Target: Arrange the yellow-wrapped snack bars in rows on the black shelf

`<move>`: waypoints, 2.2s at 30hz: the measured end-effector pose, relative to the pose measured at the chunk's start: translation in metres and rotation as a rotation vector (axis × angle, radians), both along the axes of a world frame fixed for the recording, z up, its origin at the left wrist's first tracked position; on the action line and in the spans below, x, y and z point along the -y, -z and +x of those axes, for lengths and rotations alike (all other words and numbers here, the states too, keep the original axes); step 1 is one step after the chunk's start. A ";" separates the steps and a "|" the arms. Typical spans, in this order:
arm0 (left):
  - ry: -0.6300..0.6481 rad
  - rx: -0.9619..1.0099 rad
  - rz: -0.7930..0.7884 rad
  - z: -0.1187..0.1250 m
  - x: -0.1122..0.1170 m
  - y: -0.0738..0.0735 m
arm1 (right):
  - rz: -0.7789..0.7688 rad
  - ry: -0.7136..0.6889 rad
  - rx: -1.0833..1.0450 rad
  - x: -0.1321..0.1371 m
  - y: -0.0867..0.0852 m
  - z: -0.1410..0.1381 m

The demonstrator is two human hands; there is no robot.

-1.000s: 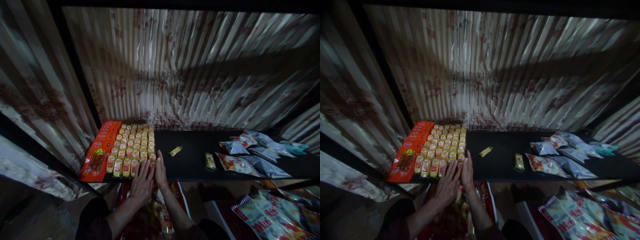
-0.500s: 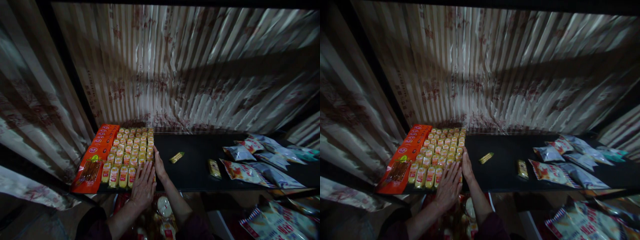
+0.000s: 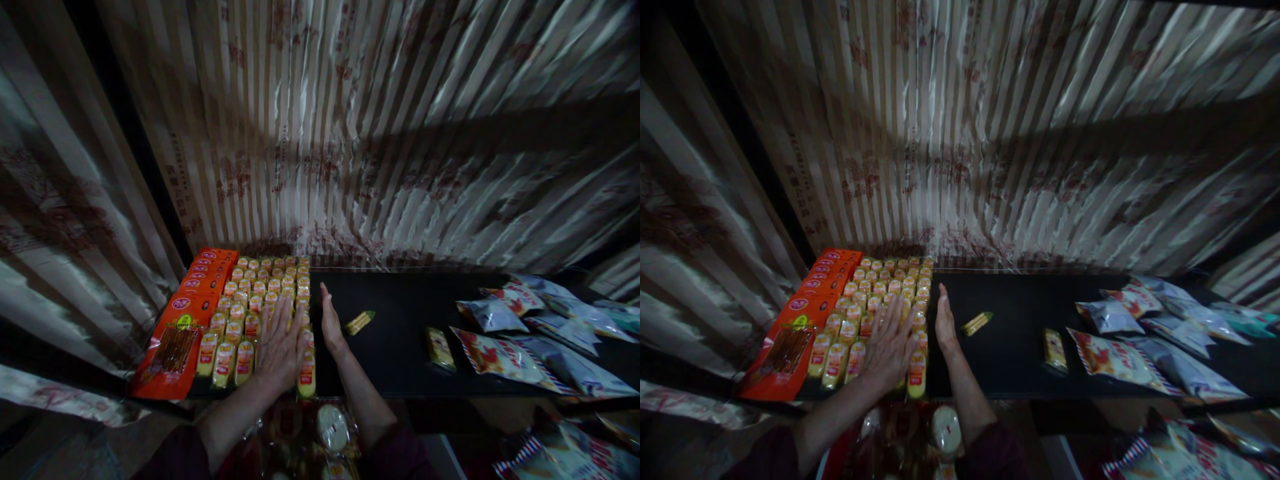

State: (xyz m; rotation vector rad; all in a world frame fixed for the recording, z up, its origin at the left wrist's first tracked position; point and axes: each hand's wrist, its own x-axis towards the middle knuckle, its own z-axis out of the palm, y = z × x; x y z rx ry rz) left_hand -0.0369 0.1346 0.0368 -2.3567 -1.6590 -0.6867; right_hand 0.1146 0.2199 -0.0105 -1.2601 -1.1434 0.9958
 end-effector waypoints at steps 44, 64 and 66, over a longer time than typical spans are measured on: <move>-0.213 0.025 -0.506 -0.055 -0.145 -0.020 | -0.014 -0.077 -0.052 -0.077 0.010 -0.011; -0.172 0.043 -0.258 -0.044 -0.071 -0.021 | -0.033 -0.004 0.034 -0.011 -0.003 0.004; -0.146 0.046 -0.167 -0.043 -0.051 -0.021 | -0.002 0.019 0.077 0.002 -0.008 0.002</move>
